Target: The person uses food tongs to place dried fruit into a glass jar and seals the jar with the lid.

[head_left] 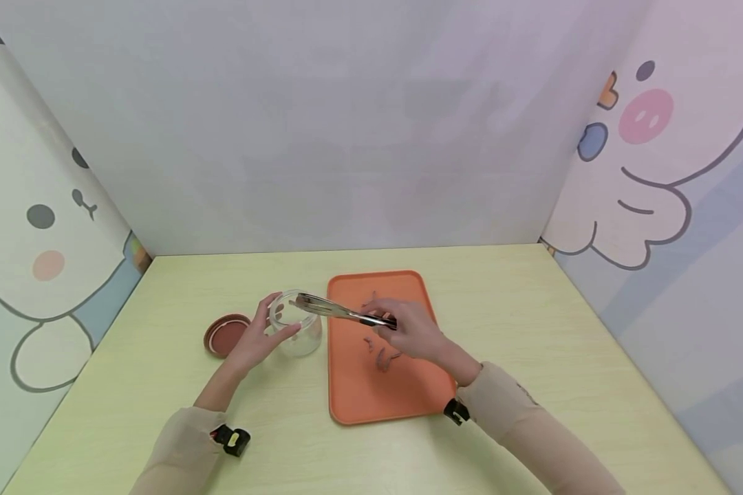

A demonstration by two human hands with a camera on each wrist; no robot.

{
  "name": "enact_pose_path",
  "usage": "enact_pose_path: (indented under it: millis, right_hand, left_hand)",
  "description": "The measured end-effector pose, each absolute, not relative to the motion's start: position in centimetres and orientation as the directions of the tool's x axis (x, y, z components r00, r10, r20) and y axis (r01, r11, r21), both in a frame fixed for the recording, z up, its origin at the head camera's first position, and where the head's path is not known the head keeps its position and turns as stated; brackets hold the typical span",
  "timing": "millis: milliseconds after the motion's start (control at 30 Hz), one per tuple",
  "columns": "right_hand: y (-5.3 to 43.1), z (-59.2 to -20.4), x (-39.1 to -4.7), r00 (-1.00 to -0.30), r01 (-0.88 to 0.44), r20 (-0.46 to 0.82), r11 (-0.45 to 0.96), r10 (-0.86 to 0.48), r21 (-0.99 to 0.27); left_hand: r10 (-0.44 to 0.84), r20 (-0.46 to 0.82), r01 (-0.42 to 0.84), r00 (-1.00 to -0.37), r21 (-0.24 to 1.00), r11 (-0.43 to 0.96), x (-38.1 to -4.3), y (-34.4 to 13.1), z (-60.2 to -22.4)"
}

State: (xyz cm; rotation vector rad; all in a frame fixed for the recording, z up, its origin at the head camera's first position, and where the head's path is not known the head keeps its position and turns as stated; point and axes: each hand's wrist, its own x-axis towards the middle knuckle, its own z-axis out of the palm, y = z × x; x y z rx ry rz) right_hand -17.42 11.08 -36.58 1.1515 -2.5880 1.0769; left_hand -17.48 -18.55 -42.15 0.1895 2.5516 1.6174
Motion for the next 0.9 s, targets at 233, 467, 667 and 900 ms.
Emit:
enact_pose_path:
  millis: [233, 467, 667, 900]
  right_hand:
    - [10.0, -36.6, -17.7, -0.699, -0.697, 0.357, 0.479, -0.619, -0.534]
    - [9.7, -36.6, -17.7, -0.667, -0.726, 0.401, 0.430, -0.628, -0.536]
    - [10.4, -36.4, -17.7, -0.715, -0.663, 0.352, 0.427, -0.604, -0.615]
    - [12.3, -36.2, -18.1, -0.720, -0.684, 0.418, 0.461, -0.554, -0.566]
  left_hand:
    - [0.162, -0.035, 0.037, -0.986, 0.904, 0.426, -17.6, -18.6, -42.3]
    - [0.158, -0.040, 0.033, -0.987, 0.901, 0.433, -17.6, -18.6, -42.4]
    - [0.161, -0.036, 0.036, -0.986, 0.905, 0.424, -17.6, -18.6, -42.4]
    - [0.152, -0.040, 0.030, -0.987, 0.901, 0.433, -17.6, -18.6, -42.3]
